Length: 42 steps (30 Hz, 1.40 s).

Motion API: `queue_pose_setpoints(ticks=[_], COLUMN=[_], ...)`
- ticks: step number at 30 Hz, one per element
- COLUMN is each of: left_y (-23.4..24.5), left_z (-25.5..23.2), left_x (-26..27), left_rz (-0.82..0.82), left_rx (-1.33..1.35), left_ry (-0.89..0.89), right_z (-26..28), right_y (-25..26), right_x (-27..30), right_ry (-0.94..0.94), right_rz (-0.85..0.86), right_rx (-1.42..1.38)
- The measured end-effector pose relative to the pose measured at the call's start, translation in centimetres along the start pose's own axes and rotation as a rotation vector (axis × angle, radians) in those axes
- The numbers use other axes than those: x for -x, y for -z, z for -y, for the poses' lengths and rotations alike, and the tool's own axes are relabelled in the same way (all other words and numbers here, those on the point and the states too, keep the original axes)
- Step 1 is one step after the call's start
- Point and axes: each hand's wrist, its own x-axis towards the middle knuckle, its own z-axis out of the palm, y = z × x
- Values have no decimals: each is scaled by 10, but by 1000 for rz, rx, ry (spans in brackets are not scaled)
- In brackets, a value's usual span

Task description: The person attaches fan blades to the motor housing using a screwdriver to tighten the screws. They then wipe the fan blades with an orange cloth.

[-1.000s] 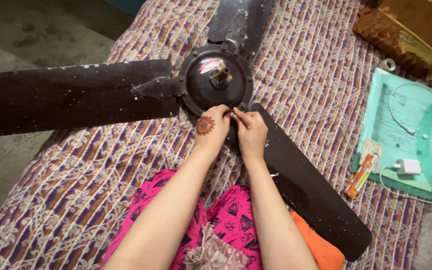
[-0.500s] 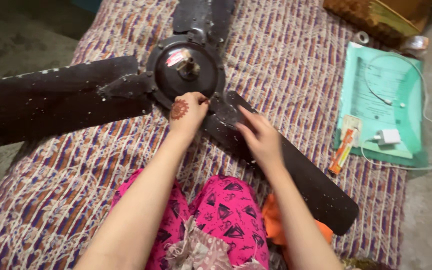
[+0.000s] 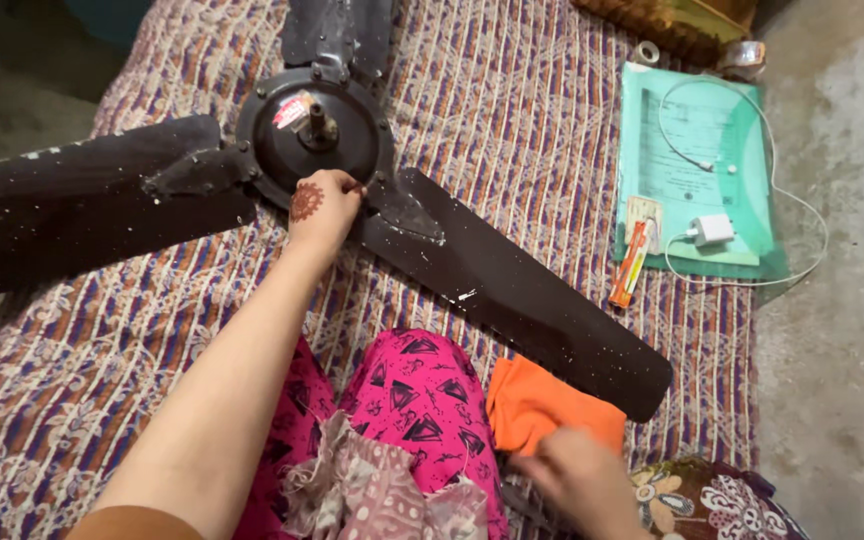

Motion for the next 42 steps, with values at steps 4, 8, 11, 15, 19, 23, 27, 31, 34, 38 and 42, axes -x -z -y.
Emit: queue_pose_setpoints(ticks=[4, 8, 11, 15, 19, 23, 27, 31, 34, 38, 42], left_y=[-4, -5, -7, -9, -8, -7, -3, 0, 0, 0, -2], left_z=[5, 13, 12, 8, 9, 8, 6, 1, 1, 3, 7], left_x=[-4, -9, -6, -2, -2, -3, -1, -3, -4, -6, -5], left_rz=[-5, 6, 3, -32, -45, -20, -10, 5, 10, 41, 31], left_rx=[11, 30, 82, 86, 78, 106, 134, 136, 137, 141, 136], left_ry=[-31, -38, 21, 11, -10, 6, 16, 62, 59, 80, 42], right_z=[21, 14, 18, 91, 161, 175, 169, 169, 172, 172, 171], right_y=[-27, 32, 107, 114, 64, 39, 35, 32, 28, 30, 31], right_x=[8, -53, -128, -244, -301, -312, -311, -310, -309, -310, -310], right_ry=[-40, -174, -176, 95, 128, 128, 100, 114, 115, 146, 179], right_rz=[568, 539, 6, -439, -481, -447, -462, -495, -499, -485, -485], right_rx=[48, -56, -271, -1131, -1211, -1207, -1195, -1162, -1091, -1040, -1042])
